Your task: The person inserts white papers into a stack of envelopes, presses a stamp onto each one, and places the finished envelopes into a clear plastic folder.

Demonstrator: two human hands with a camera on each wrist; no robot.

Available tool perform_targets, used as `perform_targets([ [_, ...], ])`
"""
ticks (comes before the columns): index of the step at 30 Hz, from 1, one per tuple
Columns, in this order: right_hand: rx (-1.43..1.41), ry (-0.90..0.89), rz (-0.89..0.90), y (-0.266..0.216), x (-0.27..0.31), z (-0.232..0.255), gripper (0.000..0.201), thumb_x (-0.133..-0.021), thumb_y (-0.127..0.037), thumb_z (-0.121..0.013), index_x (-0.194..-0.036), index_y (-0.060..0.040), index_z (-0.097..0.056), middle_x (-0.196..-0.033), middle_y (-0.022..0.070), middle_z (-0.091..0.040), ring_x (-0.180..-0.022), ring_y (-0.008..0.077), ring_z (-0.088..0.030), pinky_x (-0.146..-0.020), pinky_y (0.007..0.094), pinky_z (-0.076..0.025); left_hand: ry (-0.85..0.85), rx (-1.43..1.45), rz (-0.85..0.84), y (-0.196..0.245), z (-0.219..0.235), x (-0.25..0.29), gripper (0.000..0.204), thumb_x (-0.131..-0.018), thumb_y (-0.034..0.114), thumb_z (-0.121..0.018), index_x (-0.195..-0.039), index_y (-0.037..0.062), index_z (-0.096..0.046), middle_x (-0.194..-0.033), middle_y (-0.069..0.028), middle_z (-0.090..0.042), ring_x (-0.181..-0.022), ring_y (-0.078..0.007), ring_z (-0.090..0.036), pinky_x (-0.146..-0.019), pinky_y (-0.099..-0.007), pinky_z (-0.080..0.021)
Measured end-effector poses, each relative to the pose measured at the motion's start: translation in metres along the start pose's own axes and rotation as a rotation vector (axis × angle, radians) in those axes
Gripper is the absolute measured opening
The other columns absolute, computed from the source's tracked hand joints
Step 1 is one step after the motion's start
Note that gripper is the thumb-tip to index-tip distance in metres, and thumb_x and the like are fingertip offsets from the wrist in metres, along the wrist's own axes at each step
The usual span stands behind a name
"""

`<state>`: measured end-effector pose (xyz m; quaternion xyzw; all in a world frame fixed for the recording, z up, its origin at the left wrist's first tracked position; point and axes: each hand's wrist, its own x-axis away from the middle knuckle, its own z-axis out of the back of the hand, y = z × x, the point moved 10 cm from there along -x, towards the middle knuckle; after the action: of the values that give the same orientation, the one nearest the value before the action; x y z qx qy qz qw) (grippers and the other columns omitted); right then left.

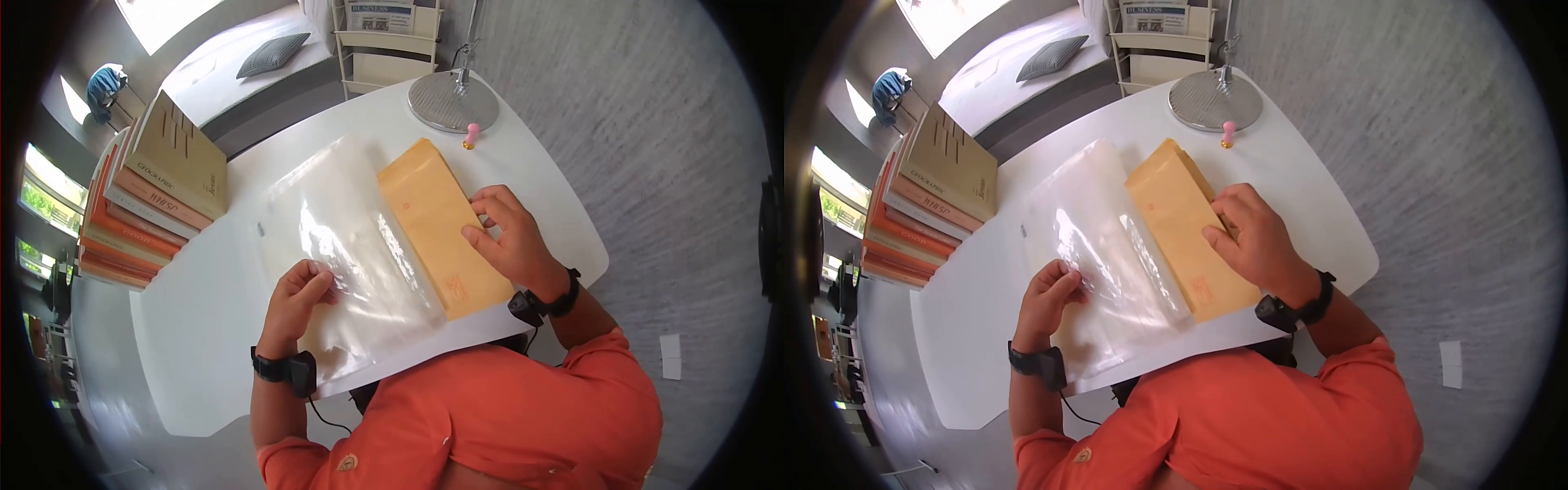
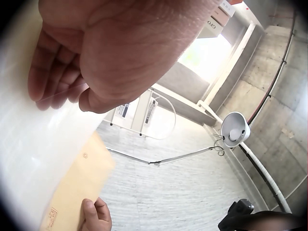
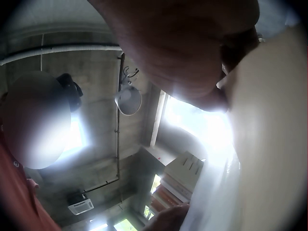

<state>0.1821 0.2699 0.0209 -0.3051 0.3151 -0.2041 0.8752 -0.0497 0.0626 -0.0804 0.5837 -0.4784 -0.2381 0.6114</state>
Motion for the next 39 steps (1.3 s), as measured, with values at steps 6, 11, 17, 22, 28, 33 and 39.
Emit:
perform_targets([
  [6,0.212,0.02,0.144,-0.041,0.006,0.0,0.029,-0.082,-0.014,-0.073,-0.106,-0.0001,-0.064,-0.114,0.0128,-0.059,-0.101,0.0287,-0.063,-0.08,0.0377,-0.055,0.012,-0.016,0.015,-0.002,0.002,0.002,0.009,-0.1,0.013,-0.061,-0.093,0.0074,-0.061,-0.088,-0.0018,-0.068,-0.077,-0.0103,-0.063,-0.074,-0.0268,-0.053],
  [11,0.365,0.063,0.223,-0.054,0.006,-0.001,0.032,-0.079,-0.013,-0.073,-0.107,0.0004,-0.065,-0.114,0.0111,-0.059,-0.11,0.0279,-0.06,-0.089,0.0375,-0.052,0.034,-0.015,0.025,-0.001,0.003,0.002,0.01,-0.1,0.013,-0.059,-0.092,0.0073,-0.06,-0.088,-0.004,-0.069,-0.078,-0.0124,-0.065,-0.073,-0.0276,-0.053],
  [17,0.43,0.083,0.262,-0.05,0.011,-0.003,0.042,-0.078,-0.015,-0.077,-0.115,-0.0005,-0.062,-0.12,0.0116,-0.058,-0.118,0.0307,-0.057,-0.096,0.0409,-0.05,0.032,-0.023,0.013,0.002,0.002,0.003,0.01,-0.101,0.012,-0.058,-0.091,0.008,-0.061,-0.088,-0.0047,-0.07,-0.077,-0.0123,-0.065,-0.071,-0.027,-0.053],
  [22,0.292,0.028,0.126,-0.03,0.01,-0.006,0.051,-0.082,-0.012,-0.075,-0.127,0.001,-0.055,-0.119,0.0134,-0.059,-0.114,0.0278,-0.06,-0.093,0.0378,-0.052,0.037,-0.041,0.013,0.005,0.003,0.004,0.01,-0.101,0.011,-0.058,-0.092,0.0077,-0.061,-0.089,-0.0049,-0.07,-0.076,-0.0121,-0.065,-0.069,-0.0265,-0.052],
  [28,-0.672,-0.177,-0.26,0.036,0.0,-0.032,0.044,-0.087,-0.014,-0.068,-0.125,0.0061,-0.058,-0.105,0.016,-0.069,-0.088,0.0211,-0.067,-0.081,0.0356,-0.054,0.005,-0.099,-0.13,0.041,-0.001,0.014,0.017,-0.102,0.01,-0.053,-0.114,0.0023,-0.062,-0.107,-0.011,-0.069,-0.08,-0.0145,-0.066,-0.069,-0.0281,-0.051],
  [33,-0.697,-0.144,-0.375,0.069,-0.003,0.005,0.025,-0.094,-0.014,-0.067,-0.113,0.0024,-0.065,-0.089,0.0004,-0.065,-0.08,0.0072,-0.059,-0.072,0.0282,-0.05,-0.154,0.009,-0.402,0.102,-0.046,0.022,0.043,-0.101,0.011,-0.047,-0.142,-0.0018,-0.05,-0.136,-0.0192,-0.059,-0.109,-0.0239,-0.063,-0.087,-0.0342,-0.05],
  [39,-1.181,-0.016,-0.254,0.009,-0.027,0.049,0.037,-0.098,-0.012,-0.056,-0.132,0.0042,-0.055,-0.121,0.0122,-0.067,-0.107,0.0181,-0.066,-0.094,0.0321,-0.053,-0.409,-0.707,-0.538,0.101,-0.135,0.003,0.052,-0.088,-0.005,-0.044,-0.139,0.0011,-0.052,-0.142,-0.0156,-0.055,-0.13,-0.0301,-0.054,-0.105,-0.0414,-0.045],
])
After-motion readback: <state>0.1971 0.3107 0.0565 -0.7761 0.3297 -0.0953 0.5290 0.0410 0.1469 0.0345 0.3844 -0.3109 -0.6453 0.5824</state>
